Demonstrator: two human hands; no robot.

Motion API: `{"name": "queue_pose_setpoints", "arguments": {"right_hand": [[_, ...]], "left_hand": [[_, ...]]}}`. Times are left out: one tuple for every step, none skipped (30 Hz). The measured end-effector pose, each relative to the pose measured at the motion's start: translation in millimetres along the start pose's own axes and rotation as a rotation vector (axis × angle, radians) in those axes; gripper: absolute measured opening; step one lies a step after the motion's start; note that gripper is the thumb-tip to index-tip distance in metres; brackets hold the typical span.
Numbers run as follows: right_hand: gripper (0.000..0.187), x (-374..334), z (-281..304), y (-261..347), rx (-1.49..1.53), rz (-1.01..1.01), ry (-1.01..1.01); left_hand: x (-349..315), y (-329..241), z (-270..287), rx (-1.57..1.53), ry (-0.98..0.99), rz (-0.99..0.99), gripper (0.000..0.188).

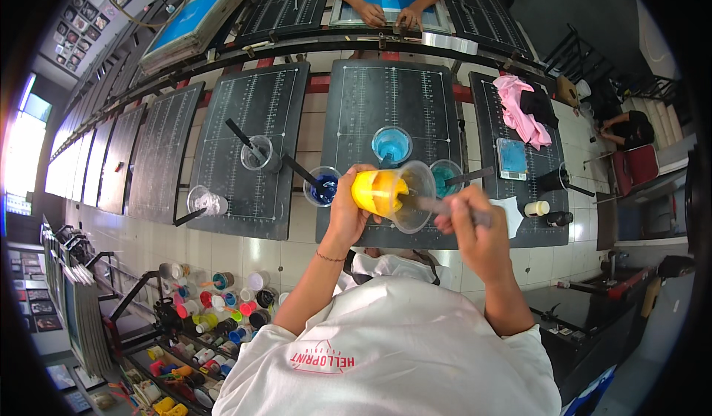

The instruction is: The person stirs yellow ink in a plastic cup with a palette knife and then moves several other cups of ink on a workbench.

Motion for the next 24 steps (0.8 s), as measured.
{"name": "queue_pose_setpoints", "arguments": {"right_hand": [[0.027,-2.5,-0.1,6.4,0.049,0.07,0.106],[0.026,-3.5,2.3,6.9,0.184,0.087,0.012],[0.024,-4.3,3.9,6.4,0.32,0.104,-0.081],[0.023,-6.2,5.3,3.9,0.458,0.116,-0.178],[0.021,-3.9,8.9,-0.4,0.296,0.084,-0.278],[0.022,-3.4,5.6,0.8,0.221,0.061,-0.161],[0.023,-2.2,3.3,4.0,0.144,0.041,-0.04],[0.024,-1.6,0.6,6.7,0.066,0.022,0.082],[0.024,-7.2,-0.7,10.3,0.141,0.065,0.115],[0.023,-7.0,2.1,8.5,0.221,0.076,-0.007],[0.021,-7.0,4.2,4.9,0.299,0.087,-0.129],[0.02,-7.4,6.9,2.5,0.378,0.098,-0.251],[0.018,-3.4,8.6,4.8,0.172,0.026,-0.244],[0.019,-3.4,5.2,5.6,0.146,0.044,-0.124],[0.019,-4.3,1.7,6.1,0.119,0.061,-0.005],[0.02,-5.1,-1.0,7.0,0.09,0.079,0.111],[0.02,-8.7,0.5,8.8,0.17,0.077,0.099],[0.02,-7.2,2.5,7.2,0.203,0.073,0.035],[0.019,-6.3,5.3,1.8,0.238,0.06,-0.04],[0.019,-7.5,12.2,-5.8,0.263,0.045,-0.134],[0.019,-1.2,2.2,-9.5,0.244,-0.005,-0.124],[0.019,0.7,-5.8,-11.7,0.26,-0.032,-0.047],[0.02,2.5,-12.6,-13.9,0.286,-0.055,0.032],[0.02,2.7,-13.0,-13.0,0.247,-0.052,0.068]], "left_hand": [[-0.1,1.6,1.1,-0.003,-0.017,-0.002,0.042],[-0.9,4.8,2.5,-0.006,-0.035,-0.003,0.042],[-1.3,4.8,3.0,-0.009,-0.051,-0.009,0.042],[-1.1,4.1,2.1,-0.011,-0.064,-0.013,0.042],[-0.8,0.7,-0.1,-0.013,-0.076,-0.02,0.042],[-0.9,-1.7,-1.3,-0.014,-0.088,-0.028,0.042],[-0.3,-0.8,0.3,-0.01,-0.081,-0.019,0.042],[0.8,1.2,3.1,-0.006,-0.073,-0.01,0.042],[1.1,2.3,4.6,-0.002,-0.066,-0.001,0.042],[0.1,1.4,3.2,-0.012,-0.077,-0.006,0.042],[-2.2,-0.1,0.2,-0.021,-0.089,-0.011,0.042],[-3.9,-1.6,-1.8,-0.031,-0.1,-0.016,0.042],[-3.4,-4.0,-2.4,-0.004,-0.084,-0.038,0.042],[-3.4,-3.7,-1.3,-0.003,-0.085,-0.027,0.042],[-3.4,-2.5,0.7,-0.002,-0.086,-0.016,0.042],[-1.8,-1.3,1.6,-0.001,-0.083,-0.004,0.042],[-0.4,0.1,3.3,-0.014,-0.078,-0.018,0.042],[0.7,2.3,5.4,-0.026,-0.072,-0.03,0.043],[0.0,4.3,5.7,-0.024,-0.082,-0.04,0.043],[0.7,8.6,4.5,-0.025,-0.086,-0.046,0.043],[-1.6,6.6,8.4,-0.014,-0.11,-0.062,0.043],[0.8,7.9,11.6,-0.033,-0.108,-0.051,0.044],[2.3,8.9,15.9,-0.049,-0.111,-0.045,0.044],[2.6,12.5,22.1,-0.077,-0.124,-0.027,0.044]]}}
Point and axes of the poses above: each hand's wrist, its own x-axis towards the middle knuckle, its own z-axis out of the back of the hand, y = z × x, the point moved 3 cm from there along x, towards the middle knuckle, and after that the axes turned 3 degrees about -z, right-handed, at the moved point
